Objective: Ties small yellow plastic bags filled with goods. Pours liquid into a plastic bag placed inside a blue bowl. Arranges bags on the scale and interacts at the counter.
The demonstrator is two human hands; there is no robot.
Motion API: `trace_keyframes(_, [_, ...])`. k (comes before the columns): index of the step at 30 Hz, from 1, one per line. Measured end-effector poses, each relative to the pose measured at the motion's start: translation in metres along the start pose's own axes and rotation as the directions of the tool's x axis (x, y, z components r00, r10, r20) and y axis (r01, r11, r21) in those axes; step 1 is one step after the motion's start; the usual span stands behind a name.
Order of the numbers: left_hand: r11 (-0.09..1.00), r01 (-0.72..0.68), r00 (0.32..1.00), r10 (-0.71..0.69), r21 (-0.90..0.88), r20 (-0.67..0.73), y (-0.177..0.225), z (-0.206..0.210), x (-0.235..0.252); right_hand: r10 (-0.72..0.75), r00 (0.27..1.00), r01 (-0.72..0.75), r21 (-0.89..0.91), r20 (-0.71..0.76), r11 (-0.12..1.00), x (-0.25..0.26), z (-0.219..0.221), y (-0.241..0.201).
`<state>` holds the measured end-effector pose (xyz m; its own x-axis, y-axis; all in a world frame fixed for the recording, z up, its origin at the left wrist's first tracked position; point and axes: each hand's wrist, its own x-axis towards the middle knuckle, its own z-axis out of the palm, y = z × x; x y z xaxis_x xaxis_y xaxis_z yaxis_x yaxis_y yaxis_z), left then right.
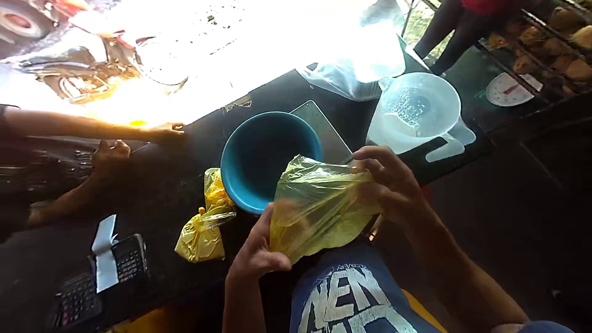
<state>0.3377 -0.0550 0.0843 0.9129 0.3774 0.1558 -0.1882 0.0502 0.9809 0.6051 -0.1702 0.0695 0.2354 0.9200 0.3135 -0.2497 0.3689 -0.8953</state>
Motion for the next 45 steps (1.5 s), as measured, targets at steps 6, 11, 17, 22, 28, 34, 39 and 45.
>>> trace_keyframes(6, [0.889,0.316,0.946,-0.321,0.330,-0.041,-0.006,-0.007,-0.013,-0.073,0.994,0.042,-0.356,-0.075,0.934,0.021,-0.023,-0.032])
trace_keyframes(11, [0.953,-0.005,0.996,0.031,0.302,-0.082,0.013,-0.042,-0.025,-0.171,0.984,0.132,-0.420,-0.057,0.898,0.008,-0.024,-0.036])
trace_keyframes(17, [0.991,-0.099,0.890,0.129,0.091,-0.438,0.022,-0.047,0.006,-0.070,0.981,-0.064,-0.640,-0.181,0.766,-0.015,-0.042,-0.025])
trace_keyframes(22, [0.953,0.058,0.997,-0.039,0.299,-0.069,0.051,-0.060,0.045,-0.095,0.994,0.097,-0.839,0.054,0.536,0.004,0.010,-0.050])
trace_keyframes(28, [0.936,0.175,0.912,-0.038,0.305,-0.408,0.058,-0.038,0.051,0.025,0.990,0.072,-0.650,0.139,0.757,0.076,0.101,0.014])
trace_keyframes(34, [0.991,0.121,0.884,-0.134,-0.058,-0.447,0.006,-0.035,-0.005,0.108,0.994,-0.088,-0.568,0.001,0.818,0.061,0.091,0.034])
trace_keyframes(39, [0.964,-0.004,0.906,0.116,0.266,-0.406,0.053,-0.077,-0.001,0.529,0.711,-0.291,-0.491,0.463,0.821,0.040,0.053,0.021])
trace_keyframes(45, [0.972,-0.226,0.799,0.146,-0.067,-0.583,0.078,-0.083,0.119,0.281,0.872,-0.281,-0.061,0.401,0.958,-0.003,0.075,0.031])
